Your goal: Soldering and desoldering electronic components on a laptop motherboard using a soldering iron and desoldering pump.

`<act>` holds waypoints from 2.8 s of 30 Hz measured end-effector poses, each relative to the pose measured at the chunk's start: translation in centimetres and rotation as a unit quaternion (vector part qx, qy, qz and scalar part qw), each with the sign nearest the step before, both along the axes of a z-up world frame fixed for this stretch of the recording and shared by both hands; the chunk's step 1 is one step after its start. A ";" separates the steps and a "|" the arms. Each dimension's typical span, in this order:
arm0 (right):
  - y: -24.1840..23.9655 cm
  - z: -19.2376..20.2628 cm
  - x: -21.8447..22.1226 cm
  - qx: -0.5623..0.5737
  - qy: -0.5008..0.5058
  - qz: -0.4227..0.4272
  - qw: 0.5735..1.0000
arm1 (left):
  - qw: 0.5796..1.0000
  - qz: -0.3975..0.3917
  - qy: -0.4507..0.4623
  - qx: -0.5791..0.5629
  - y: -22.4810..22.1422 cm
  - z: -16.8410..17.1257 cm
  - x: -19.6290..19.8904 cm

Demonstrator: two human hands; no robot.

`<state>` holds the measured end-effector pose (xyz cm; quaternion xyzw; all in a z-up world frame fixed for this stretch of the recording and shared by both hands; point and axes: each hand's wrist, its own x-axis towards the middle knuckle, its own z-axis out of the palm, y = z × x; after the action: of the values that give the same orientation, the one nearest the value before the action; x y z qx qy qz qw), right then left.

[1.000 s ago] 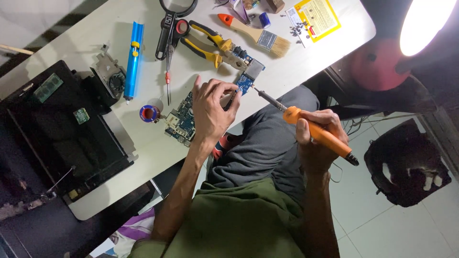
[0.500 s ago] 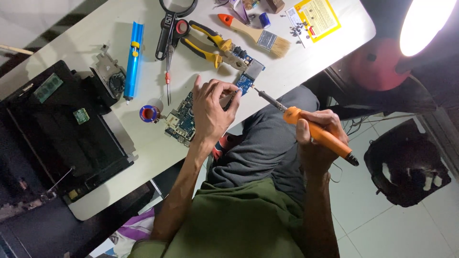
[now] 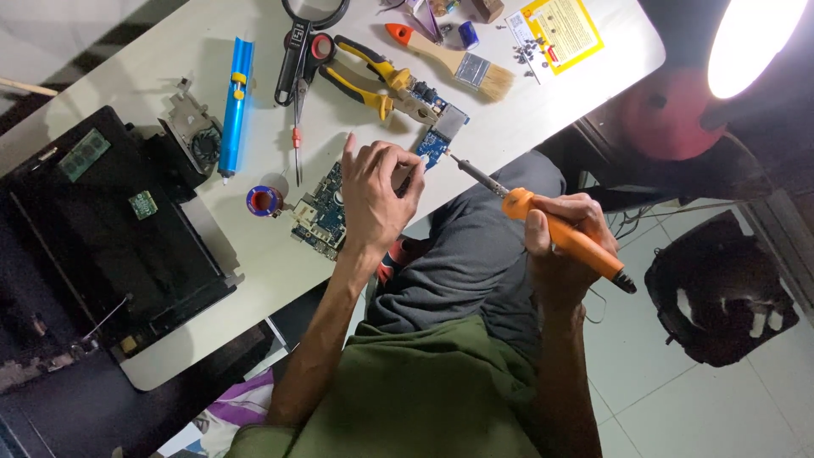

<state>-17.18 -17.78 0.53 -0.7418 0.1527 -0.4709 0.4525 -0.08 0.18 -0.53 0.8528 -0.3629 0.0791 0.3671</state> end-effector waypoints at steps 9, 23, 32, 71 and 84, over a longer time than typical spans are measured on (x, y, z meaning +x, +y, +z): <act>0.0 -0.6 -0.1 -0.011 -0.005 0.003 1.000 | 1.000 0.001 -0.016 0.007 0.1 -0.8 0.1; 0.1 -0.5 -0.1 -0.015 0.005 -0.012 1.000 | 1.000 0.008 -0.003 0.011 0.0 -0.5 0.2; 0.0 -1.1 -0.2 -0.009 0.016 -0.018 1.000 | 1.000 0.008 -0.013 0.018 -0.1 -0.2 0.1; 0.6 -1.5 -0.7 0.019 -0.016 -0.031 0.999 | 1.000 0.006 -0.008 0.016 0.0 -0.4 0.1; -0.2 -3.6 -3.0 0.032 -0.039 -0.056 0.997 | 1.000 -0.005 0.002 0.011 -0.7 0.2 0.4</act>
<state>-20.14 -18.03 -3.03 -0.6979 0.1913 -0.5193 0.4546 0.31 -0.52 -0.37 0.8552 -0.3676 0.0712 0.3585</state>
